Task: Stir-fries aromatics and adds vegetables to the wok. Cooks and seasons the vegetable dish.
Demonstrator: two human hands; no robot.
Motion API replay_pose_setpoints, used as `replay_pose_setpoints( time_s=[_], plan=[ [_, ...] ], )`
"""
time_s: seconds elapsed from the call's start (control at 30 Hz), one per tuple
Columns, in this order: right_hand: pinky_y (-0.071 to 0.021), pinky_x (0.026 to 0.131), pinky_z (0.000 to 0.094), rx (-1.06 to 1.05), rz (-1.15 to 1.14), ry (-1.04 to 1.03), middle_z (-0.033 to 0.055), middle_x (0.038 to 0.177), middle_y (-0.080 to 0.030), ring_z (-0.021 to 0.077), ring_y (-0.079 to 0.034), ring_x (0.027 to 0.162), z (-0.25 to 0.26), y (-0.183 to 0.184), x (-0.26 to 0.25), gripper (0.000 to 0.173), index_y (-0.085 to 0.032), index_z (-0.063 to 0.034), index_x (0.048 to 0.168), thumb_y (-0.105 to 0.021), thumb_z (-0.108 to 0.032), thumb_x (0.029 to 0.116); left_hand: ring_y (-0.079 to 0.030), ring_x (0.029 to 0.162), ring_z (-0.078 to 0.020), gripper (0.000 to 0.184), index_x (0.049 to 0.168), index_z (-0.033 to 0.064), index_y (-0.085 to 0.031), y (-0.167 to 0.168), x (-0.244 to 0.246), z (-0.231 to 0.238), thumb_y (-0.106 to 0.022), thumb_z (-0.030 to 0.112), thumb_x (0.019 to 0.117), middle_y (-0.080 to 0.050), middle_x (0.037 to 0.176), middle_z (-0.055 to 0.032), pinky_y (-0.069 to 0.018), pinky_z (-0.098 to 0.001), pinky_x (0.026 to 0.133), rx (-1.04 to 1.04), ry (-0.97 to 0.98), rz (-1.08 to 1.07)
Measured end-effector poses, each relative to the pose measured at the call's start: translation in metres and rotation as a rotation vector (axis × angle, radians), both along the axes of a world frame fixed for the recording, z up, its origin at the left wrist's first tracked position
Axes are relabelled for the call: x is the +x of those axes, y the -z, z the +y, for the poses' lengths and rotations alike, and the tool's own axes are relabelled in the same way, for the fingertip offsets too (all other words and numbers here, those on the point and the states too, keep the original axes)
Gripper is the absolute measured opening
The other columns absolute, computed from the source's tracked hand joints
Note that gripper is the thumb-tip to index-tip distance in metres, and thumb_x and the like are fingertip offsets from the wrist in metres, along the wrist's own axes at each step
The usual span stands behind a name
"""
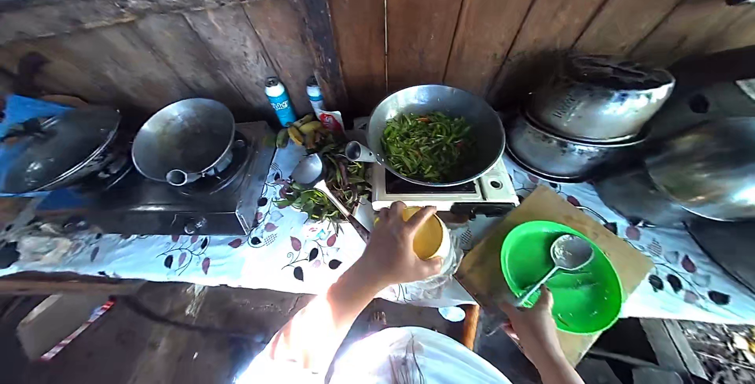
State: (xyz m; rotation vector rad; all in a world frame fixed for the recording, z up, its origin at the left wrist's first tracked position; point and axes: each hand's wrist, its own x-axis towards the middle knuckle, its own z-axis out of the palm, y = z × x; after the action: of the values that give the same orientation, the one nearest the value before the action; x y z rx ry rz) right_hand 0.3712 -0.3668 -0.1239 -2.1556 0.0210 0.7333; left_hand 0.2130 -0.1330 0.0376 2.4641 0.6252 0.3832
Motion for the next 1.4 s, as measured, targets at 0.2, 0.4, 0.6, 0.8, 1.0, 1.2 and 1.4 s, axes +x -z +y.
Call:
replay_pose_setpoints(
  time_s=[0.2, 0.4, 0.6, 0.8, 1.0, 1.2, 1.4],
  plan=[
    [-0.0596, 0.057, 0.0279, 0.47, 0.16, 0.353, 0.0076, 0.097, -0.054, 0.0097, -0.066, 0.063, -0.007, -0.035, -0.021, 0.068, -0.006, -0.0091, 0.159, -0.042, 0.004, 0.104, -0.06, 0.113, -0.0281, 0.072, 0.137, 0.0121, -0.065, -0.099, -0.096, 0.051, -0.076, 0.049, 0.0758, -0.062, 0.126, -0.0158, -0.0524, -0.0502, 0.091, 0.339, -0.171, -0.336],
    [-0.0589, 0.059, 0.0211, 0.697, 0.097, 0.278, -0.0101, 0.077, -0.06, 0.0027, -0.064, 0.06, -0.023, -0.085, -0.029, 0.04, -0.028, -0.0102, 0.142, -0.035, 0.002, 0.1046, -0.054, 0.124, -0.0484, 0.088, 0.142, 0.0058, -0.057, -0.13, -0.109, 0.145, -0.076, 0.057, 0.0729, -0.058, 0.132, -0.0306, -0.0408, -0.0644, 0.104, 0.6, -0.557, -0.217],
    [-0.0569, 0.054, 0.0221, 0.548, -0.292, -0.113, -0.0008, 0.099, -0.061, 0.0014, -0.062, 0.062, -0.002, -0.122, -0.006, 0.056, -0.018, 0.0028, 0.157, -0.04, -0.003, 0.1051, -0.042, 0.133, -0.0587, 0.088, 0.152, 0.0185, -0.05, -0.066, -0.072, 0.286, -0.087, 0.04, 0.074, -0.041, 0.149, -0.0361, -0.0404, -0.0736, 0.101, 0.306, -0.778, 0.057],
    [-0.0537, 0.075, 0.0667, -0.064, -0.719, -0.522, 0.0336, 0.112, -0.067, 0.0472, -0.069, 0.084, 0.063, -0.183, 0.042, 0.039, -0.055, 0.0053, 0.141, -0.048, -0.005, 0.1048, -0.033, 0.139, -0.0635, 0.089, 0.154, 0.0185, -0.048, 0.001, -0.059, 0.346, -0.089, 0.037, 0.0774, -0.033, 0.154, -0.0391, -0.0356, -0.0793, 0.103, 0.133, -0.788, 0.256],
    [-0.0457, 0.1, 0.0686, -0.559, -0.622, -0.643, 0.0322, 0.132, -0.062, 0.053, -0.058, 0.124, 0.153, -0.217, 0.084, 0.035, -0.057, 0.0038, 0.14, -0.048, -0.004, 0.1069, -0.031, 0.141, -0.062, 0.089, 0.156, 0.0201, -0.044, 0.043, -0.06, 0.377, -0.085, 0.044, 0.0816, -0.027, 0.159, -0.0377, -0.0357, -0.0771, 0.103, -0.002, -0.918, 0.352],
    [-0.0537, 0.081, 0.0449, -0.403, -0.217, -0.68, 0.0243, 0.114, -0.064, 0.0298, -0.065, 0.086, 0.18, -0.228, 0.076, 0.039, -0.05, -0.0023, 0.147, -0.048, -0.009, 0.1094, -0.031, 0.14, -0.0654, 0.079, 0.157, 0.0109, -0.04, 0.021, -0.079, 0.354, -0.076, 0.04, 0.0929, -0.025, 0.158, -0.0407, -0.0324, -0.08, 0.104, 0.019, -0.827, 0.166],
    [-0.0498, 0.096, 0.0616, -0.318, -0.605, -0.977, 0.027, 0.116, -0.07, 0.045, -0.067, 0.108, 0.13, -0.243, 0.05, 0.035, -0.062, -0.0005, 0.138, -0.053, -0.002, 0.1045, -0.061, 0.117, -0.0426, 0.048, 0.134, -0.0075, -0.058, -0.001, -0.118, 0.198, -0.065, 0.021, 0.0958, -0.059, 0.131, -0.0332, -0.049, -0.057, 0.1, 0.105, -0.608, -0.225]
  ],
)
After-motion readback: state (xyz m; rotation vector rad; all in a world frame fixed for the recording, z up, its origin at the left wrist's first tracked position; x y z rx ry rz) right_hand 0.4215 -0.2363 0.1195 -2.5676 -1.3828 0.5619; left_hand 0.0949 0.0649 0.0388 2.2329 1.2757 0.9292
